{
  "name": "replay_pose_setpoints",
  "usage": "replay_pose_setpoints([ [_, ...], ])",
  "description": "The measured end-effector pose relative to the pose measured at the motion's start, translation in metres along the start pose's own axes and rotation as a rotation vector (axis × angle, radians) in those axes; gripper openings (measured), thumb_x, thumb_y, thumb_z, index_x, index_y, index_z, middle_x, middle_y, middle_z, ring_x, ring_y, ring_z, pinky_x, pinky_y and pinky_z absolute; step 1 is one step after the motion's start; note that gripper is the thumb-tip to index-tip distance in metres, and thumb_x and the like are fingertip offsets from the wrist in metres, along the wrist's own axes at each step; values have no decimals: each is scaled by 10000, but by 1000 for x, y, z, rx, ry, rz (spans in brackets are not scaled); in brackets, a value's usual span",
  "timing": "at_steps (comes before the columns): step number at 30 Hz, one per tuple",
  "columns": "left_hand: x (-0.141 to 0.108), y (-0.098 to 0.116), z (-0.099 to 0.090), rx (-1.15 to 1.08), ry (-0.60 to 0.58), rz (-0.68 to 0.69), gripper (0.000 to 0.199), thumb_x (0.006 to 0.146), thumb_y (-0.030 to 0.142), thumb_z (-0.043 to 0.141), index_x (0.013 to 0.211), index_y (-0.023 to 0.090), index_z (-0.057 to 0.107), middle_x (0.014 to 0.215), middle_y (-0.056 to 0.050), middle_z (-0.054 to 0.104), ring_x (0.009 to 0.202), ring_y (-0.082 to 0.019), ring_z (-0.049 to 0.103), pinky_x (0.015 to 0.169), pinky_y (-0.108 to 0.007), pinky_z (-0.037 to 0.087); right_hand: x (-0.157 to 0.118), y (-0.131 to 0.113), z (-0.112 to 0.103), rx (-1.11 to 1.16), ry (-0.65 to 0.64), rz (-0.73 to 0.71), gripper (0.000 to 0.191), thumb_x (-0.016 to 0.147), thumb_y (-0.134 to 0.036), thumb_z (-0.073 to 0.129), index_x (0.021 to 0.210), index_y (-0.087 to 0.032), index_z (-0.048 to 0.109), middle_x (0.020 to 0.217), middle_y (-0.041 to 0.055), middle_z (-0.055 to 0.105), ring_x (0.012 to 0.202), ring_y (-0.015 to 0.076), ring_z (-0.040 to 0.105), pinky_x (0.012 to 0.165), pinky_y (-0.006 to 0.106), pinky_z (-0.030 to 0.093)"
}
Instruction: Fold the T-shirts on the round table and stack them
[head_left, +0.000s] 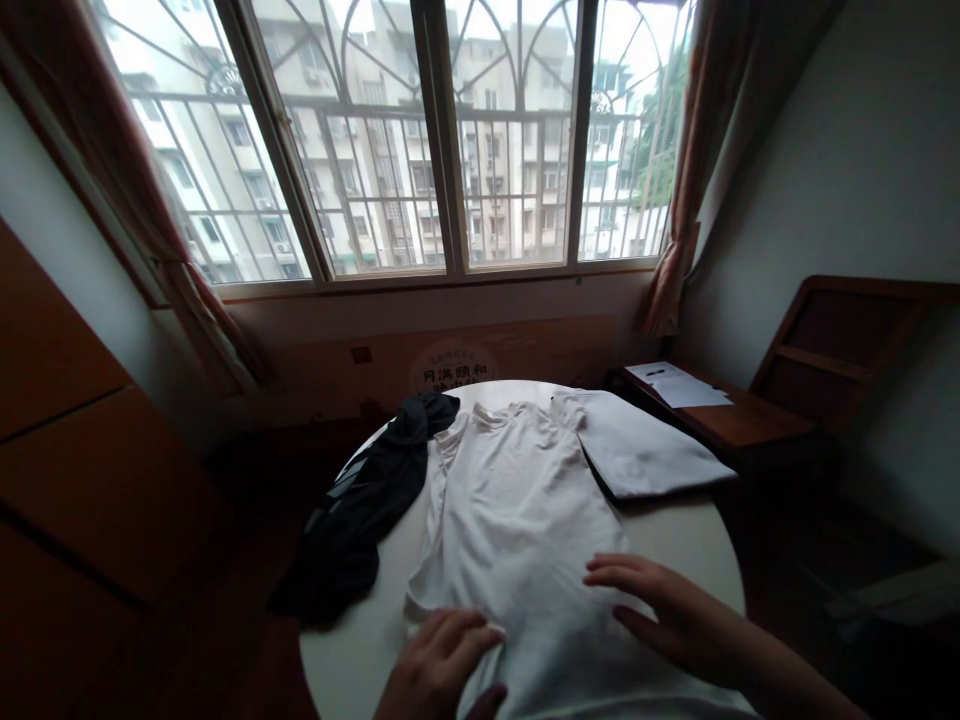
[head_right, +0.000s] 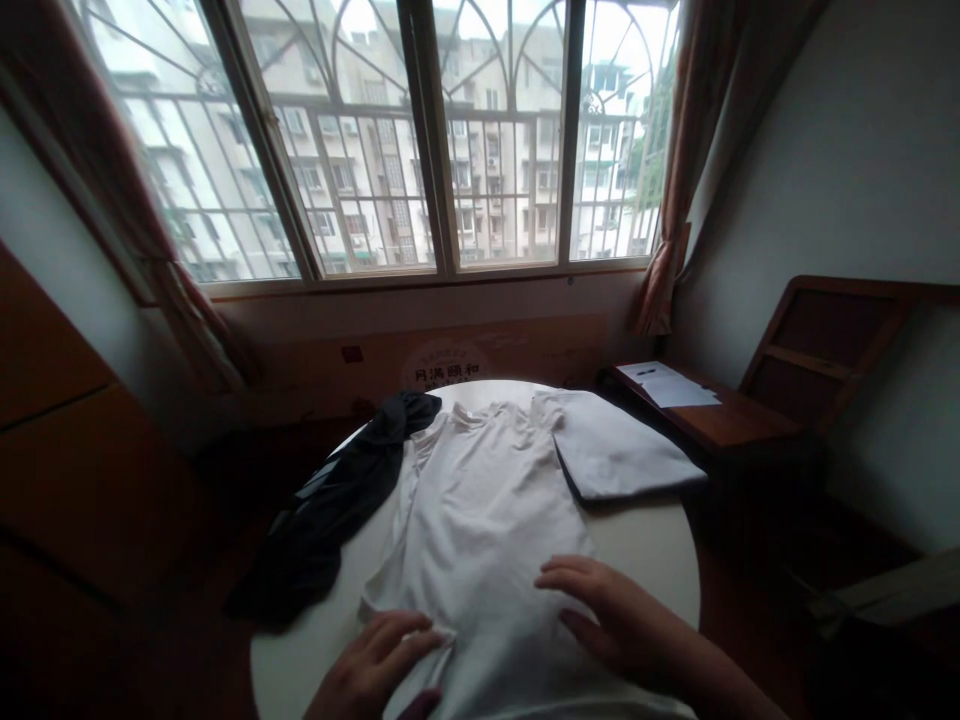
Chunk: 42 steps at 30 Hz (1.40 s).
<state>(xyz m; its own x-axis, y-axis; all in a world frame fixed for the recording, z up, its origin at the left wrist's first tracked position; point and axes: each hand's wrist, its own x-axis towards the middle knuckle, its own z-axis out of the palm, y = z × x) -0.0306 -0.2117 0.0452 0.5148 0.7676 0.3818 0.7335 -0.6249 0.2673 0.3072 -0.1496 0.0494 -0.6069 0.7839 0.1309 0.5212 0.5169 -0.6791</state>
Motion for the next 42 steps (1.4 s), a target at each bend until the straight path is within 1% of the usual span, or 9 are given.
replay_pose_setpoints([
  [5, -40, -32, 21, 229, 85, -79, 638, 747, 472, 784, 1328, 277, 610, 1270, -93, 701, 1116, -294, 690, 918, -371, 608, -75, 61, 22, -152, 154, 226, 443, 911, -451, 616, 1319, -289, 672, 1481, 102, 534, 1412, 344, 436, 1154, 519, 387],
  [9, -55, -40, 47, 306, 98, -67, 616, 791, 496, 726, 1354, 277, 604, 1298, -82, 693, 1139, -288, 683, 927, -372, 605, -107, 74, 32, -264, 149, 292, 510, 849, -514, 685, 1323, -327, 668, 1510, 91, 491, 1411, 382, 418, 1142, 550, 389],
  [13, -45, -25, 52, 257, 26, -222, 571, 830, 465, 661, 1356, 248, 620, 1324, -102, 672, 1201, -290, 641, 994, -396, 558, -120, 73, 36, -326, 155, 307, 469, 849, -480, 695, 1300, -350, 681, 1535, 67, 465, 1424, 366, 408, 1153, 528, 385],
  [18, -15, 13, 39, 210, -241, -567, 611, 838, 311, 584, 1431, 171, 545, 1366, -143, 628, 1291, -306, 554, 1106, -464, 418, -132, 73, 42, -330, 304, 273, 386, 878, -325, 628, 1257, -315, 705, 1554, 66, 450, 1420, 305, 432, 1157, 447, 395],
  [23, 2, 30, 25, 182, -305, -684, 594, 855, 131, 470, 1448, 141, 504, 1354, -144, 639, 1238, -238, 598, 1067, -354, 400, -139, 64, 41, -239, 396, 304, 351, 875, -309, 552, 1167, -252, 739, 1239, 112, 675, 1184, 266, 626, 1009, 375, 510],
  [28, 2, 18, 17, 6, -91, -734, 506, 935, 319, 423, 1397, 146, 536, 955, -94, 743, 916, -244, 702, 803, -317, 486, -135, 52, 47, -27, 477, 410, 432, 870, -428, 519, 1199, -215, 702, 1009, 85, 739, 902, 238, 707, 793, 316, 553],
  [33, -14, -2, 12, -358, 301, -690, 564, 849, 462, 525, 1307, 140, 592, 647, 19, 634, 592, -171, 613, 600, -264, 479, -132, 44, 55, 79, 591, 474, 361, 766, -413, 551, 1017, -216, 719, 784, 32, 730, 709, 224, 687, 676, 305, 509],
  [38, -57, -6, 21, -697, 744, -718, 727, 804, 515, 598, 1407, 129, 470, 658, 34, 627, 476, -123, 514, 486, -234, 443, -138, 47, 56, 191, 678, 480, 333, 733, -441, 570, 921, -208, 715, 842, 64, 748, 794, 255, 701, 675, 306, 519],
  [42, -88, 0, 35, -497, 804, -760, 591, 840, 500, 571, 1319, 153, 563, 729, 0, 630, 546, -138, 550, 488, -233, 436, -138, 54, 65, 254, 734, 492, 369, 742, -468, 543, 950, -201, 689, 853, 66, 741, 793, 252, 708, 692, 316, 537],
])
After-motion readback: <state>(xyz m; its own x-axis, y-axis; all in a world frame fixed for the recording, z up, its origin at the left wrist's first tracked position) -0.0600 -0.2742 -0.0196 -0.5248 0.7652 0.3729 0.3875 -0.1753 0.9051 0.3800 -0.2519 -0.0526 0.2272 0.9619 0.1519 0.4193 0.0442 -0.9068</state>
